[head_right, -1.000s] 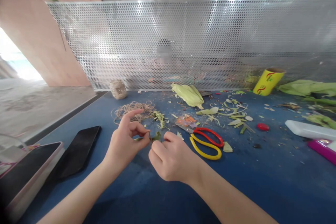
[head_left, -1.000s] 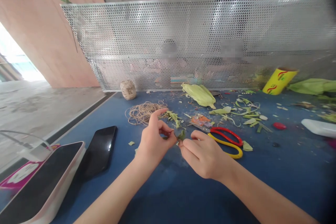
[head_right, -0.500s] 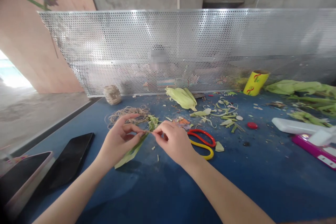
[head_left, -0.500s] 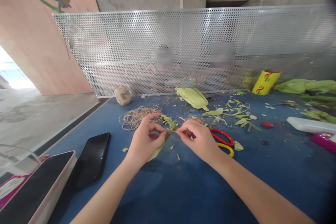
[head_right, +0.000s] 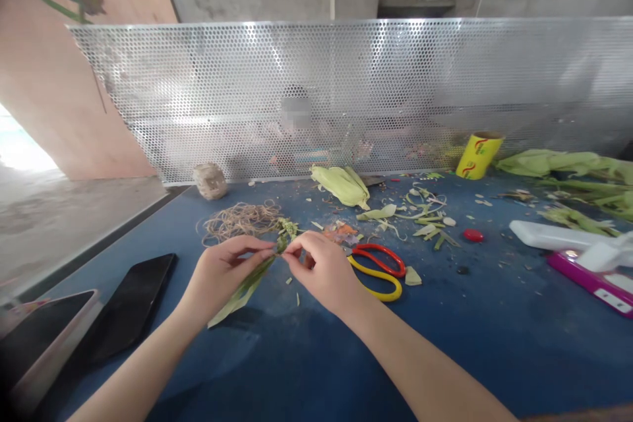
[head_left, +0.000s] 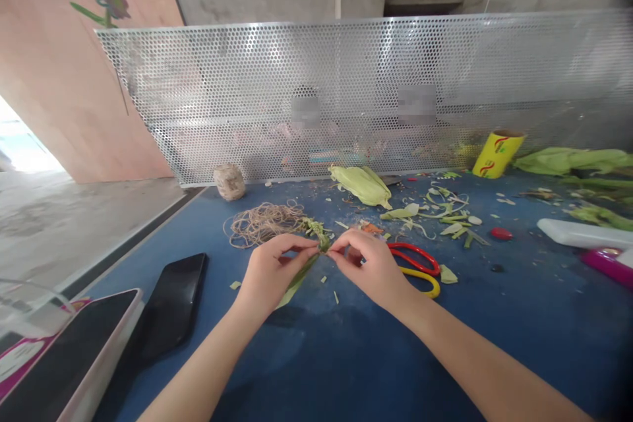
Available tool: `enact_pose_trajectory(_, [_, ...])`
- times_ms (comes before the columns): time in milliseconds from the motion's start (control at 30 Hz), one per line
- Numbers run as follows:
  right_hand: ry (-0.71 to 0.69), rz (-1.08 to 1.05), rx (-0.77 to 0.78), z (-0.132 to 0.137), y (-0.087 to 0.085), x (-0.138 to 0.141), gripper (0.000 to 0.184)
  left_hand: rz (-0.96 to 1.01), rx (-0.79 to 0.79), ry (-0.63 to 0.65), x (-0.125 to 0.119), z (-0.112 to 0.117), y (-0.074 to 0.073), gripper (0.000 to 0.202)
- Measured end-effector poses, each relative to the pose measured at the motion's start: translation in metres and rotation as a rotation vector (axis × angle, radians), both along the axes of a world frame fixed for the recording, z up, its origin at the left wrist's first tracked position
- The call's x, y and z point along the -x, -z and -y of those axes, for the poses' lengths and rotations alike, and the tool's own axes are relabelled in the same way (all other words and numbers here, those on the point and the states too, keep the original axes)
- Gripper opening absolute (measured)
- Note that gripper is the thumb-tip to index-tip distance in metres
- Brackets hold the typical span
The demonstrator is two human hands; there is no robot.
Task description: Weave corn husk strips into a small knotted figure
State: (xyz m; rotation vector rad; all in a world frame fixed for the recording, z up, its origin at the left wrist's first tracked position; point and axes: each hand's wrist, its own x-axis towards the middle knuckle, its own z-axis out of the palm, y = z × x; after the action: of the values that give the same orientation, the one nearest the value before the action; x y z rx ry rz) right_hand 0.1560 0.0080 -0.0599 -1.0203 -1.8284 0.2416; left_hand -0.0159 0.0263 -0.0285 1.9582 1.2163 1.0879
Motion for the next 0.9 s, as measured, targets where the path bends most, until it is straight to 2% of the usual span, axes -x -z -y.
enact_pose_trajectory(67, [-0.021,0.002,0.01,0.001,0.001,0.0,0.003,-0.001,-0.006,-0.013,0.0,0.0,-0.002,0.01])
enact_pose_trajectory(133, [-0.01,0.043,-0.009,0.001,0.003,0.0,0.009,-0.017,-0.005,-0.022,0.0,0.001,-0.003,0.01])
enact_pose_trajectory(333, [0.184,0.394,-0.328,0.003,0.003,-0.001,0.02,-0.093,-0.034,-0.01,-0.001,0.001,0.0,0.012])
enact_pose_trajectory(467, [0.24,0.562,-0.359,0.006,0.0,0.001,0.026,-0.142,-0.039,0.028,-0.002,0.002,0.003,0.013])
enact_pose_trajectory(567, [0.194,0.62,-0.351,0.007,0.0,0.002,0.028,-0.135,-0.024,0.06,-0.003,0.001,0.004,0.013])
enact_pose_trajectory(733, [0.116,0.678,-0.407,0.002,0.004,-0.001,0.025,-0.085,0.1,0.082,-0.005,-0.004,0.008,0.016])
enact_pose_trajectory(900, [0.039,0.753,-0.457,-0.003,0.007,-0.005,0.026,-0.127,0.079,0.07,-0.006,-0.008,0.013,0.019])
